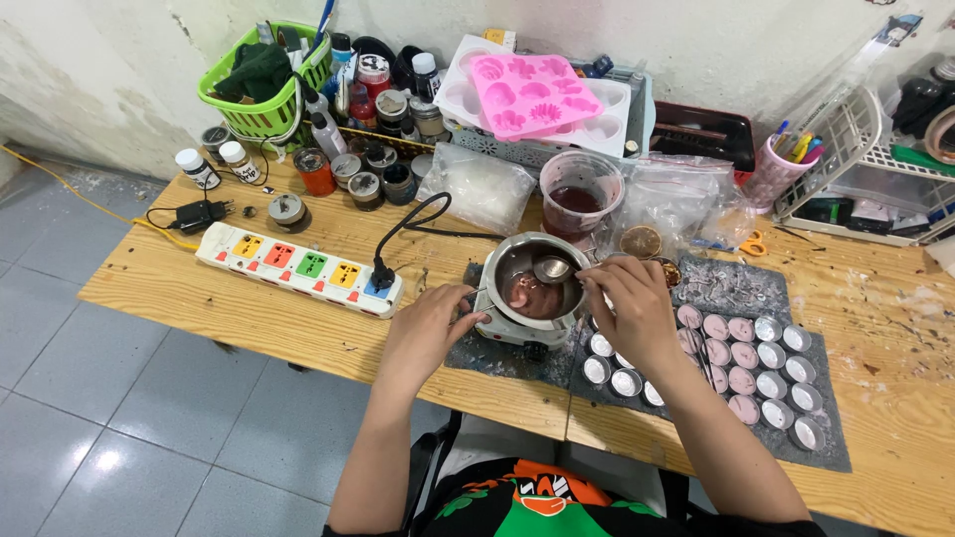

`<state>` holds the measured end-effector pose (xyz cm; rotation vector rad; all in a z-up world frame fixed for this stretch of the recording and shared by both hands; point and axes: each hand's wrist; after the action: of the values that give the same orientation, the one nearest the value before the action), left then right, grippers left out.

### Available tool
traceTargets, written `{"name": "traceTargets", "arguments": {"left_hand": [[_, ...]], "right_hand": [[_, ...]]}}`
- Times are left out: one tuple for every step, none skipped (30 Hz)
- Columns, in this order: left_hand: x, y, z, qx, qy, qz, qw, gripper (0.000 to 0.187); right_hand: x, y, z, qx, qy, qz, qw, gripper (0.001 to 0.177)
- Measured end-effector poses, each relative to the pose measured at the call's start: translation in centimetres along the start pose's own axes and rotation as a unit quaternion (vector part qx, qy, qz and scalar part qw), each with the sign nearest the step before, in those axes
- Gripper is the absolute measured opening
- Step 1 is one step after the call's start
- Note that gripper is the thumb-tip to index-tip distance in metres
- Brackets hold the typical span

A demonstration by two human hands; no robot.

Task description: Using a spoon to stir or transfer melted wax in a heating pot and preparing small candle tins.

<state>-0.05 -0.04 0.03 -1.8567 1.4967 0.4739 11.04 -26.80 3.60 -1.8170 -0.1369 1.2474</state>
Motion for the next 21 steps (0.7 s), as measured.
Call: {"name": "traceTargets", "arguments": {"left_hand": [[-0.1, 0.0, -0.1, 0.000, 0.000, -0.001, 1.000, 0.048], [-0.2, 0.0, -0.3, 0.000, 0.002, -0.001, 1.000, 0.047], [-0.3, 0.0, -0.4, -0.001, 0.004, -0.001, 1.000, 0.045], [-0.3, 0.0, -0.4, 0.000, 0.004, 0.000, 1.000, 0.045], [-0.3, -0.1, -0.3, -0.005, 0.003, 0.003, 1.000, 0.045], [-0.2, -0.1, -0.3, -0.009, 0.002, 0.005, 1.000, 0.045], [-0.2, -0.2, -0.3, -0.008, 0.003, 0.005, 1.000, 0.045], [-0.2, -0.2, -0.2, -0.009, 0.002, 0.006, 1.000, 0.045], [-0.1, -0.2, -0.2, -0.011, 0.001, 0.008, 1.000, 0.045], [-0.1, -0.2, -0.2, -0.010, 0.001, 0.008, 1.000, 0.045], [-0.1, -0.2, -0.3, -0.015, 0.002, 0.007, 1.000, 0.045], [-0.1, -0.2, -0.3, -0.020, 0.004, 0.007, 1.000, 0.046], [-0.1, -0.3, -0.3, -0.019, 0.004, 0.008, 1.000, 0.046], [-0.1, -0.3, -0.2, -0.030, 0.002, 0.015, 0.999, 0.047], [0.0, -0.3, -0.2, -0.040, 0.000, 0.022, 0.999, 0.048], [-0.2, -0.3, -0.4, -0.038, 0.001, 0.025, 0.999, 0.048], [-0.4, -0.3, -0.7, -0.036, 0.004, 0.021, 0.999, 0.047], [-0.6, -0.3, -0.9, -0.034, 0.008, 0.018, 0.999, 0.047], [-0.4, -0.3, -0.7, -0.031, 0.008, 0.021, 0.999, 0.047], [-0.3, -0.3, -0.5, -0.024, 0.000, 0.014, 1.000, 0.047], [-0.2, -0.3, -0.3, -0.017, -0.008, 0.007, 1.000, 0.047]], "right_hand": [[0.0, 0.1, 0.0, -0.001, 0.000, 0.000, 1.000, 0.017], [0.0, 0.3, 0.0, 0.018, -0.003, 0.002, 1.000, 0.015], [0.0, 0.5, 0.0, 0.036, -0.007, 0.003, 0.999, 0.012], [0.1, 0.7, 0.0, 0.037, -0.006, 0.003, 0.999, 0.012], [0.2, 0.9, 0.0, 0.052, -0.035, 0.015, 0.998, 0.010], [0.3, 1.0, 0.0, 0.066, -0.063, 0.026, 0.995, 0.009], [0.5, 1.4, -0.1, 0.066, -0.063, 0.027, 0.995, 0.009], [0.8, 1.7, -0.1, 0.072, -0.095, 0.063, 0.991, 0.009], [1.0, 2.1, -0.1, 0.078, -0.126, 0.099, 0.984, 0.011], [0.7, 2.0, 0.2, 0.079, -0.126, 0.098, 0.984, 0.011], [0.3, 1.9, 0.5, 0.081, -0.135, 0.096, 0.983, 0.011], [0.0, 1.8, 0.8, 0.083, -0.144, 0.093, 0.982, 0.012], [-0.3, 1.9, 0.7, 0.085, -0.143, 0.093, 0.982, 0.012], [-0.6, 2.2, 0.6, 0.082, -0.142, 0.091, 0.982, 0.015], [-0.9, 2.4, 0.5, 0.079, -0.140, 0.090, 0.983, 0.018], [-0.9, 3.5, -0.6, 0.083, -0.139, 0.090, 0.983, 0.018], [-1.0, 4.7, -1.8, 0.119, -0.144, 0.057, 0.981, 0.017], [-1.1, 5.9, -3.0, 0.155, -0.147, 0.024, 0.977, 0.017], [-1.7, 6.9, -4.1, 0.159, -0.144, 0.024, 0.976, 0.017], [-2.5, 7.9, -5.2, 0.223, -0.140, 0.012, 0.965, 0.016], [-3.2, 9.0, -6.3, 0.286, -0.135, -0.001, 0.949, 0.015]]}}
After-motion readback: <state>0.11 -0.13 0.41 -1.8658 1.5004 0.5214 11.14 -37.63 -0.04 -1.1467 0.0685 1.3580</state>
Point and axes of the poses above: each hand's wrist, its own y-axis away from the middle knuckle, its own x-axis out of the palm, z = x × y, and after that the axes turned 15 degrees about y, right-handed
